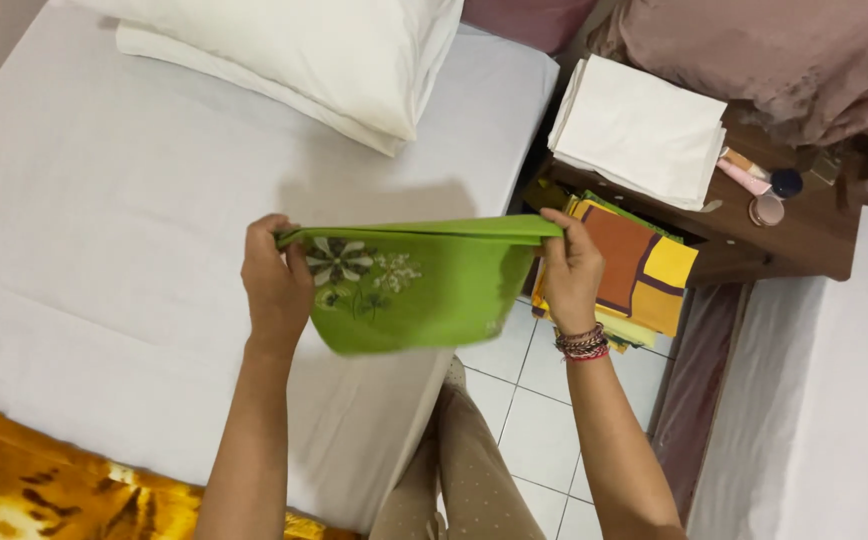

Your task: Folding various pieces of clothing and stacking them on a nightstand.

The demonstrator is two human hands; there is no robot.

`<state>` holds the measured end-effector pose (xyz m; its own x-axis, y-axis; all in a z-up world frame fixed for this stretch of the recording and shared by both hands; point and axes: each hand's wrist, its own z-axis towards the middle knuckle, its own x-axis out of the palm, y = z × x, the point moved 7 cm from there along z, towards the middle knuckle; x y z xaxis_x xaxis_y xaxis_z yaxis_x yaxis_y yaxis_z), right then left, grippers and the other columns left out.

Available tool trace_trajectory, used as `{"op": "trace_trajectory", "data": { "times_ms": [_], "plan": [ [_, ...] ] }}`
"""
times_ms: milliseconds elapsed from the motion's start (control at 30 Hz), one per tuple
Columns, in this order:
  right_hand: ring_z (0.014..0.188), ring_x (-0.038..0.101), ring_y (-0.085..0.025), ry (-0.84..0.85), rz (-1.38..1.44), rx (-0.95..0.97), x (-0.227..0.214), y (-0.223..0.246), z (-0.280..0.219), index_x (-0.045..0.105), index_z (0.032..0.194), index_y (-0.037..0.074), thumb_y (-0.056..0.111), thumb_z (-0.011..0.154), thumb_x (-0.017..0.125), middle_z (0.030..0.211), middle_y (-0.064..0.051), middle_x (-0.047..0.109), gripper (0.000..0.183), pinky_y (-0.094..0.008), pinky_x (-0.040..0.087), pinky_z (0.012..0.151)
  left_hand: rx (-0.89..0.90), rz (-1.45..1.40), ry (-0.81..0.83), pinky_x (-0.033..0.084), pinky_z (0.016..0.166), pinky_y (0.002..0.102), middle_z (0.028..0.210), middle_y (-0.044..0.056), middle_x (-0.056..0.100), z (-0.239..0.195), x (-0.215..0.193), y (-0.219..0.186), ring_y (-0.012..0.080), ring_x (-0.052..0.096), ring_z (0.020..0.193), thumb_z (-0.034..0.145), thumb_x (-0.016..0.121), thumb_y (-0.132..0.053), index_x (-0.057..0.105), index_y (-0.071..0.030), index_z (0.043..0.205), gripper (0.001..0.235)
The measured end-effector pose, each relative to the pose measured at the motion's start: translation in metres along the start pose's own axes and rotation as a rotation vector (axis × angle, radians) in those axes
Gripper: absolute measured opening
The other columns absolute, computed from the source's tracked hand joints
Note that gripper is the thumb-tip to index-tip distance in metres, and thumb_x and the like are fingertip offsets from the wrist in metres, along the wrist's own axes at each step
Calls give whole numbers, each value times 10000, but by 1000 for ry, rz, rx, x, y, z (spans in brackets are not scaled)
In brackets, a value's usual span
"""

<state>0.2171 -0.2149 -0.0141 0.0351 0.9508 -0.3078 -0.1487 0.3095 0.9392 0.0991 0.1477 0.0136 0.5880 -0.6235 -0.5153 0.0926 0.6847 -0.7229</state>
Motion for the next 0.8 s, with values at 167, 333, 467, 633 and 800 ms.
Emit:
{"op": "trace_trajectory", "data": {
  "times_ms": [167,333,467,633,800],
  "plan": [
    [764,560,-58,-111,75,-87,-27,20,-42,668,1270,4,-3,1058,509,1072,-35,709,265,-215,456,657,163,80,-139,575,869,367,1143,159,619,-26,-36,-48,320,645,1068,889,621,171,644,1,1196,351],
    [778,615,-119,41,-109,150,-15,-96,-127,719,1243,32,-30,968,546,1137,-95,761,331,-262,504,660,-118,114,-1,564,765,361,1091,159,661,-156,-9,45,306,664,940,785,693,99,689,-34,947,210],
    [940,751,-166,205,-196,183,29,-221,-193,715,1195,74,-27,893,593,1167,-114,766,341,-296,610,709,-175,177,152,550,855,412,1088,153,636,-287,50,167,344,636,1017,730,663,108,656,-30,961,269],
    [899,765,-210,757,-434,529,77,-369,-269,704,1217,140,122,898,635,1081,-107,794,327,-312,587,760,-405,233,461,536,881,461,1077,148,616,-446,110,305,360,621,1029,688,645,90,665,-65,938,295],
    [751,719,-213,1001,-605,644,115,-371,-219,748,1118,162,295,940,669,915,-50,792,236,-325,586,742,-580,514,825,478,971,516,1173,124,611,-415,127,294,341,631,1107,691,665,-29,683,-150,1085,412]
  ]
}}
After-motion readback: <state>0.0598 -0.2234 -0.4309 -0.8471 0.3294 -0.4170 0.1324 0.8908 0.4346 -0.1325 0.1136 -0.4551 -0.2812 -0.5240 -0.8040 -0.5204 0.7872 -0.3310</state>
